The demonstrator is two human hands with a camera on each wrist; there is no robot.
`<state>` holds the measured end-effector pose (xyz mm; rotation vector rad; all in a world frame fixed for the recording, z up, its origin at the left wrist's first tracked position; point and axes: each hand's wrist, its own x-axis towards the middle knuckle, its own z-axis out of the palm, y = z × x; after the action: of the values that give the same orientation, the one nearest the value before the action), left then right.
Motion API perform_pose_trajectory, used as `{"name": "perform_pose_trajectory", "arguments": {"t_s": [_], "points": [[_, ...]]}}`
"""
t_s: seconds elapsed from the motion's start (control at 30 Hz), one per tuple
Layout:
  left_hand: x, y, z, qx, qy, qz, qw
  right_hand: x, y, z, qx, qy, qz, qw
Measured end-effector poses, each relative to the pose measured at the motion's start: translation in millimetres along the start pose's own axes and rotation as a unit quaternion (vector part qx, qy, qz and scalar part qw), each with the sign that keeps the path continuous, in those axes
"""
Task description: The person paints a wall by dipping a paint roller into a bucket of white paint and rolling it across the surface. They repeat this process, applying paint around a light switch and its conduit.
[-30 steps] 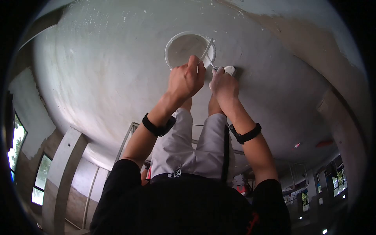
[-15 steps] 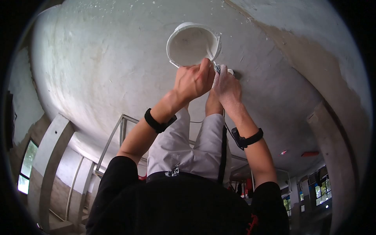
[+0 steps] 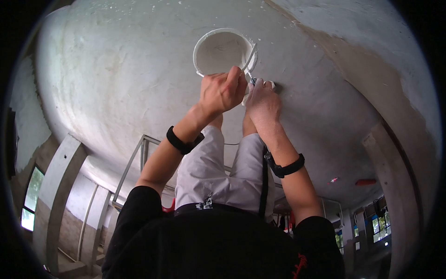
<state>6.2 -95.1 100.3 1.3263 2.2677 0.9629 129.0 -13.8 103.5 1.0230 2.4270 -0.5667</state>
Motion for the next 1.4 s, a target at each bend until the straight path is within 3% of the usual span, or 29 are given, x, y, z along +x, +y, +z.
{"name": "perform_pose_trajectory", "arguments": {"t_s": [0.13, 0.3, 0.33, 0.37, 0.43, 0.47, 0.6, 0.63, 0.67, 0.7, 0.77, 0.8, 0.93, 0.97, 1.0, 1.03, 1.1, 1.23, 1.27, 1.3, 1.37, 1.4], "points": [[-4.6, -1.2, 12.5, 0.0, -0.018, -0.008, 1.0, -2.5, -4.7, -0.2, -0.035, -0.096, -0.017, 0.995], [-13.5, 0.3, 20.7, 0.006, -0.012, -0.023, 1.0, 15.3, 13.5, -9.0, 0.027, -0.264, -0.105, 0.959], [-15.0, 0.9, 20.2, 0.005, -0.013, -0.024, 1.0, 29.6, 11.2, -20.3, 0.061, -0.419, 0.007, 0.906], [-16.5, 1.5, 19.3, 0.0, -0.014, -0.033, 0.999, 33.4, 15.3, -19.2, 0.062, -0.42, 0.008, 0.905], [-20.5, 0.2, 12.3, -0.004, -0.015, -0.042, 0.999, 39.3, 28.9, -17.6, 0.331, -0.487, 0.095, 0.803], [-22.4, 1.9, 9.7, -0.008, -0.03, -0.04, 0.999, 42.5, 41.1, -9.4, 0.389, -0.513, 0.126, 0.755], [-31.1, 7.7, 3.8, -0.015, -0.07, -0.073, 0.995, 38.2, 26.7, -32.7, 0.376, -0.485, 0.212, 0.76], [-32.4, 8.6, 2.7, -0.015, -0.071, -0.073, 0.995, 33.2, 19.3, -36.3, 0.231, -0.44, 0.142, 0.856], [-33.8, 9.4, 1.5, -0.025, -0.081, -0.085, 0.993, 27.0, 15.5, -38.8, 0.077, -0.379, 0.067, 0.92], [-33.7, 10.6, 0.2, -0.035, -0.09, -0.096, 0.991, 16.5, 17.8, -32.7, 0.077, -0.379, 0.068, 0.92], [-27.7, 16.4, -1.9, -0.052, -0.085, -0.084, 0.991, -6.0, 25.8, -13.5, -0.093, -0.156, -0.093, 0.979], [-24.4, 19.4, -2.1, -0.069, -0.079, -0.072, 0.992, -5.3, 18.6, -22.8, -0.115, -0.204, -0.068, 0.97], [-15.5, 18.8, 7.2, -0.065, -0.084, -0.072, 0.992, 3.2, 31.2, -11.3, -0.027, -0.216, -0.051, 0.975], [-16.3, 15.5, 12.5, -0.072, -0.081, -0.099, 0.989, 8.9, 34.6, -10.4, 0.137, -0.279, 0.016, 0.95], [-16.2, 14.3, 15.3, -0.079, -0.078, -0.127, 0.986, 11.8, 37.4, -10.6, 0.296, -0.332, 0.083, 0.892], [-16.8, 13.8, 17.7, -0.081, -0.078, -0.126, 0.986, 11.5, 39.8, -9.2, 0.295, -0.331, 0.084, 0.892], [-19.1, 9.1, 18.9, -0.08, -0.074, -0.137, 0.985, 11.7, 39.0, -4.6, 0.522, -0.388, 0.214, 0.729], [-25.2, 8.1, 21.6, -0.084, -0.083, -0.14, 0.983, 5.1, 37.9, 6.5, 0.452, -0.401, 0.191, 0.774], [-26.5, 8.4, 21.1, -0.071, -0.078, -0.135, 0.985, -5.6, 42.0, 23.8, 0.242, -0.295, -0.018, 0.924], [-27.7, 8.7, 20.4, -0.059, -0.073, -0.131, 0.987, -15.0, 46.5, 41.5, 0.001, -0.153, -0.225, 0.962], [-28.8, 8.8, 19.3, -0.053, -0.083, -0.127, 0.987, -19.9, 51.4, 52.3, -0.024, -0.126, -0.266, 0.955], [-28.5, 9.1, 19.3, -0.046, -0.091, -0.122, 0.987, -21.2, 46.5, 44.0, 0.015, -0.132, -0.212, 0.968]]}}
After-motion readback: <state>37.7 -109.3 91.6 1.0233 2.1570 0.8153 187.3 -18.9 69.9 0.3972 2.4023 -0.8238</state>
